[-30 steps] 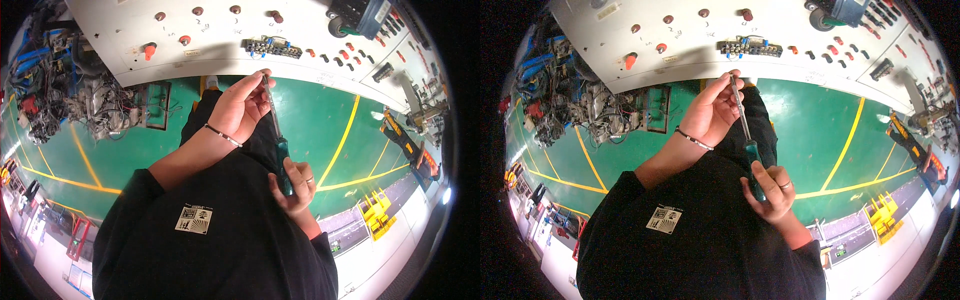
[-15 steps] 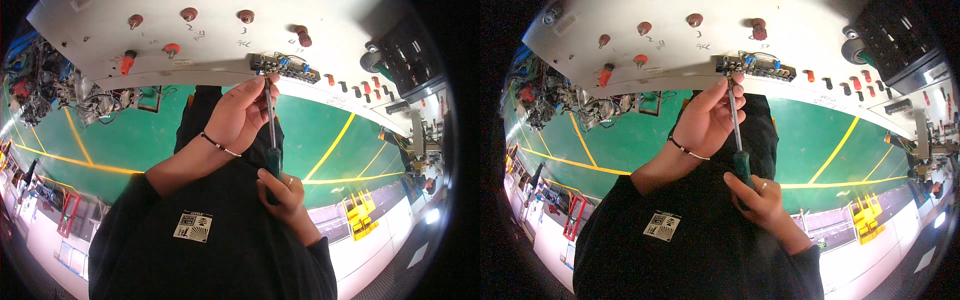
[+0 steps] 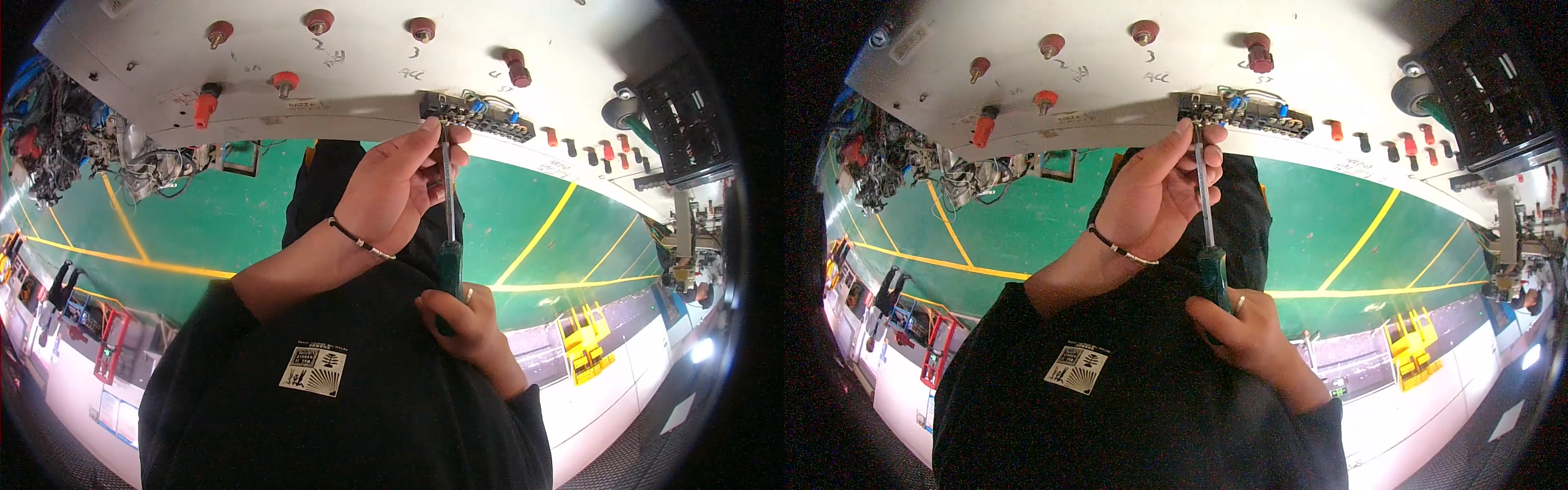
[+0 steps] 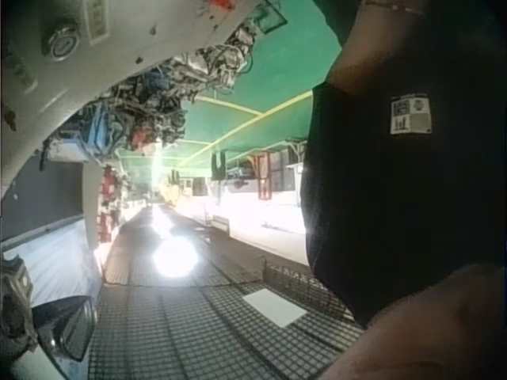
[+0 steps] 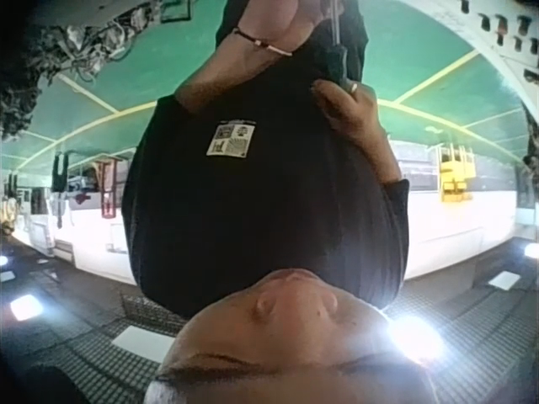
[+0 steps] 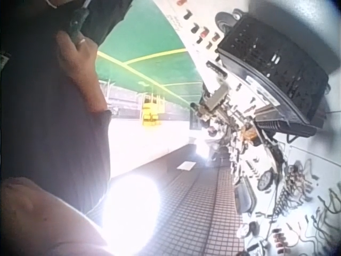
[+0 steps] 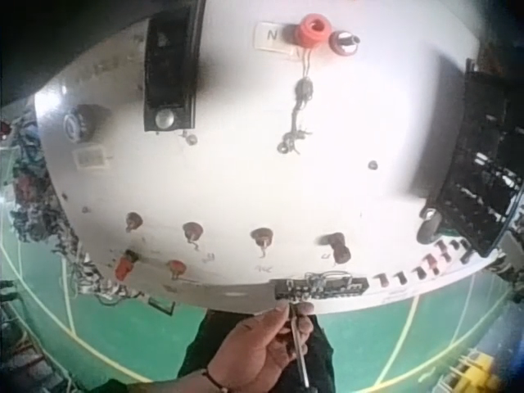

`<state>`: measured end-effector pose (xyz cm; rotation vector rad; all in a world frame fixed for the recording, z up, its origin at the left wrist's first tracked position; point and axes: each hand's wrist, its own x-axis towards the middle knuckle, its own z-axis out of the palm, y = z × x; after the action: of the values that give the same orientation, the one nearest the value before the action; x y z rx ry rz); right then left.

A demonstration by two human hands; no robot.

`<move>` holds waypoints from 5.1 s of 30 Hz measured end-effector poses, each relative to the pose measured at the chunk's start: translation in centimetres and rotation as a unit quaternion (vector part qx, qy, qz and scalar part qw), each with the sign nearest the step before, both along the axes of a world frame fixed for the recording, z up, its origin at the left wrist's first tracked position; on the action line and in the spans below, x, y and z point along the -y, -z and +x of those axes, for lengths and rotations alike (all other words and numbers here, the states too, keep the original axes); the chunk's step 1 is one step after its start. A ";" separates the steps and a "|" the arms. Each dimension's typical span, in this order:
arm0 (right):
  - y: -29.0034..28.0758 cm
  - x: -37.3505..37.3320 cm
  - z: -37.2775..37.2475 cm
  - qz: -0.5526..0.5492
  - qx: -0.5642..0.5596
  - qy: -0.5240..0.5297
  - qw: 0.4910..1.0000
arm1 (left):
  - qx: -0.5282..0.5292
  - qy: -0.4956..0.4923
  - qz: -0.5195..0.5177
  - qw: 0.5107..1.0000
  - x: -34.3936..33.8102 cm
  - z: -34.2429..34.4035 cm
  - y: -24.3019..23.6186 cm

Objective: The person uses a screwdriver to loosen screws on the electrical board, then removes the wires by hand.

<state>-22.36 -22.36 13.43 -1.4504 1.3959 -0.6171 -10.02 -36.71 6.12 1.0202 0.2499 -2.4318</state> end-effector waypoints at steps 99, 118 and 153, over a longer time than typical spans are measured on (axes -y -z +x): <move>-4.5 3.7 2.9 -0.037 -0.177 0.295 0.938 | -0.087 0.093 -0.088 0.988 -0.8 0.2 -2.4; -3.9 3.8 3.2 -0.075 -0.272 0.271 0.920 | -0.097 0.094 -0.109 0.985 -0.9 0.4 -2.3; -4.0 1.1 2.6 -0.027 -0.181 0.357 0.916 | -0.035 0.024 -0.066 0.997 0.4 2.4 0.0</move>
<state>-19.80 -23.42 17.46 -1.1001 2.2524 -0.8676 -7.59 -37.15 6.11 0.8936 0.0880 -2.4927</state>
